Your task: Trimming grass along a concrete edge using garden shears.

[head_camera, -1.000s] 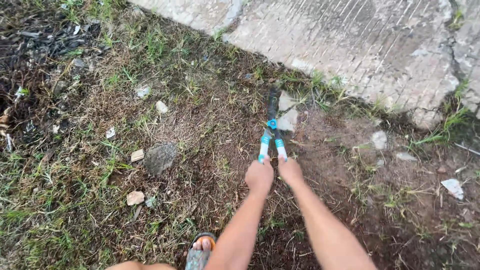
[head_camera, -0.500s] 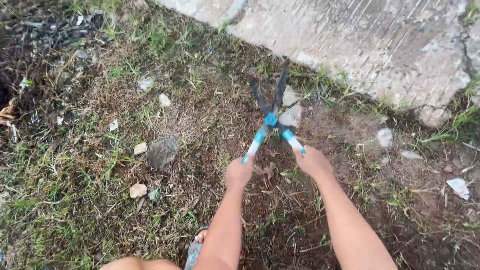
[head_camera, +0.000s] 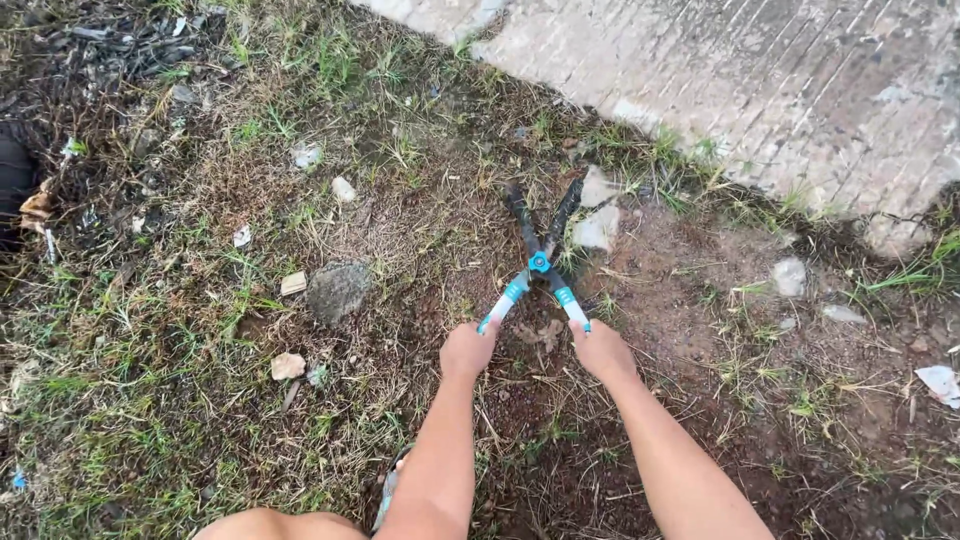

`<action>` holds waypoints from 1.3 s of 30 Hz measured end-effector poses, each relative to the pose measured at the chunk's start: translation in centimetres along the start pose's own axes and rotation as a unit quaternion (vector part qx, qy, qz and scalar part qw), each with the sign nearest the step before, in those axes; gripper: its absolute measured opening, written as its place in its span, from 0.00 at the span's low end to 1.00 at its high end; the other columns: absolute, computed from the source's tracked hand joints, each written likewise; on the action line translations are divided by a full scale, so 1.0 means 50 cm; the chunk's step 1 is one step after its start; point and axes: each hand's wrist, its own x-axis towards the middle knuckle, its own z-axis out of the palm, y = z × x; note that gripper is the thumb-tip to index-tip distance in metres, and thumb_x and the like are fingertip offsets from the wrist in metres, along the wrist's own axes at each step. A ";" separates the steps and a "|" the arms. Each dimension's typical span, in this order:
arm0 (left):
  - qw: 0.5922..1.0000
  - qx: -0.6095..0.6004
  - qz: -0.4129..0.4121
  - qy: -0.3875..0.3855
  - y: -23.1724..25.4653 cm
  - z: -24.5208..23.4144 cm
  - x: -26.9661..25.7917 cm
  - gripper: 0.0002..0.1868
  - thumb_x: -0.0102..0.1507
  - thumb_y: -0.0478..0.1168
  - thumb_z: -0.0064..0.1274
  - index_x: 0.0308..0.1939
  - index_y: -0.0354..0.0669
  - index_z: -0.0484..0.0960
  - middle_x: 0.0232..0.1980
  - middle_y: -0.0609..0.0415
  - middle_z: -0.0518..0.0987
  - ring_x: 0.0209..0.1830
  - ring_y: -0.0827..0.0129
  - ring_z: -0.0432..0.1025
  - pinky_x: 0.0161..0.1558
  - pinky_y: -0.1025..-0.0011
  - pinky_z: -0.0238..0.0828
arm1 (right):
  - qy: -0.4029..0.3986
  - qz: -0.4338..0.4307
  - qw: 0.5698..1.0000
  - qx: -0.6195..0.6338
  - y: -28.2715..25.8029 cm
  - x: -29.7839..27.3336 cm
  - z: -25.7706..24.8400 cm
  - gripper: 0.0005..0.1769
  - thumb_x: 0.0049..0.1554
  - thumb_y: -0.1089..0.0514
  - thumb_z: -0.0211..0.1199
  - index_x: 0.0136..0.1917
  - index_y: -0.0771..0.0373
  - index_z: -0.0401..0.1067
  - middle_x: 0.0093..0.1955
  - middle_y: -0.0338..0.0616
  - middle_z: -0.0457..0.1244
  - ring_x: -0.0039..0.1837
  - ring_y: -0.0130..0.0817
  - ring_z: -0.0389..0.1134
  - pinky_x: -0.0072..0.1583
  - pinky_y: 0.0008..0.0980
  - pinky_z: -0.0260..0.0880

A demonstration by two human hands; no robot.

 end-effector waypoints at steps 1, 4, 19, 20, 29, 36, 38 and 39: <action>1.000 0.000 -0.002 0.000 0.001 0.014 -0.002 0.32 0.64 0.68 0.44 0.47 0.45 0.86 0.45 0.41 0.85 0.49 0.46 0.80 0.53 0.52 0.75 | -0.002 0.000 1.000 -0.001 0.002 0.001 0.013 0.30 0.64 0.34 0.46 0.57 0.62 0.71 0.52 0.60 0.70 0.57 0.61 0.71 0.59 0.57 0.70; 1.000 0.018 0.007 0.017 0.009 0.040 -0.008 0.34 0.67 0.68 0.41 0.44 0.41 0.86 0.44 0.39 0.84 0.48 0.45 0.79 0.52 0.50 0.74 | 0.013 0.002 1.000 -0.004 -0.002 0.007 0.041 0.31 0.66 0.34 0.44 0.58 0.64 0.70 0.52 0.62 0.70 0.57 0.62 0.71 0.59 0.58 0.69; 0.997 -0.017 -0.026 0.073 0.012 0.142 -0.039 0.35 0.68 0.67 0.38 0.42 0.39 0.84 0.41 0.38 0.84 0.43 0.42 0.80 0.48 0.47 0.75 | -0.011 0.034 0.999 0.001 -0.046 -0.013 0.067 0.32 0.66 0.34 0.43 0.60 0.64 0.68 0.52 0.62 0.70 0.56 0.62 0.72 0.58 0.57 0.70; 0.995 -0.035 -0.035 0.084 0.016 0.158 -0.040 0.35 0.68 0.68 0.38 0.42 0.39 0.84 0.41 0.37 0.84 0.44 0.41 0.79 0.49 0.47 0.74 | -0.003 0.037 0.999 0.005 -0.046 -0.012 0.074 0.32 0.66 0.34 0.43 0.60 0.64 0.68 0.52 0.63 0.70 0.56 0.62 0.72 0.58 0.57 0.70; 0.977 -0.160 -0.116 0.084 0.068 0.190 -0.074 0.37 0.67 0.69 0.37 0.43 0.39 0.84 0.43 0.36 0.83 0.45 0.40 0.78 0.48 0.46 0.73 | 0.024 0.022 0.999 0.030 -0.079 -0.051 0.049 0.31 0.65 0.35 0.46 0.57 0.65 0.70 0.50 0.64 0.70 0.55 0.63 0.71 0.58 0.58 0.70; 0.976 -0.200 -0.046 0.071 0.137 0.132 -0.074 0.35 0.68 0.67 0.37 0.41 0.38 0.84 0.40 0.34 0.84 0.44 0.39 0.78 0.48 0.46 0.73 | 0.097 0.005 0.993 0.061 -0.078 -0.039 -0.015 0.31 0.65 0.35 0.46 0.56 0.66 0.69 0.48 0.66 0.69 0.55 0.65 0.71 0.57 0.60 0.69; 0.980 -0.188 -0.011 0.065 0.151 0.119 -0.084 0.34 0.68 0.66 0.39 0.41 0.37 0.83 0.41 0.33 0.83 0.45 0.38 0.78 0.48 0.45 0.72 | 0.108 0.017 0.992 0.064 -0.057 -0.044 -0.014 0.31 0.65 0.35 0.46 0.55 0.66 0.70 0.48 0.67 0.70 0.55 0.66 0.71 0.58 0.59 0.69; 0.983 -0.174 0.022 0.061 0.159 0.111 -0.087 0.33 0.67 0.66 0.40 0.42 0.37 0.83 0.41 0.32 0.82 0.46 0.37 0.77 0.48 0.45 0.71 | 0.117 0.029 0.990 0.067 -0.049 -0.045 -0.014 0.31 0.66 0.35 0.46 0.54 0.65 0.72 0.49 0.67 0.70 0.56 0.66 0.71 0.58 0.59 0.69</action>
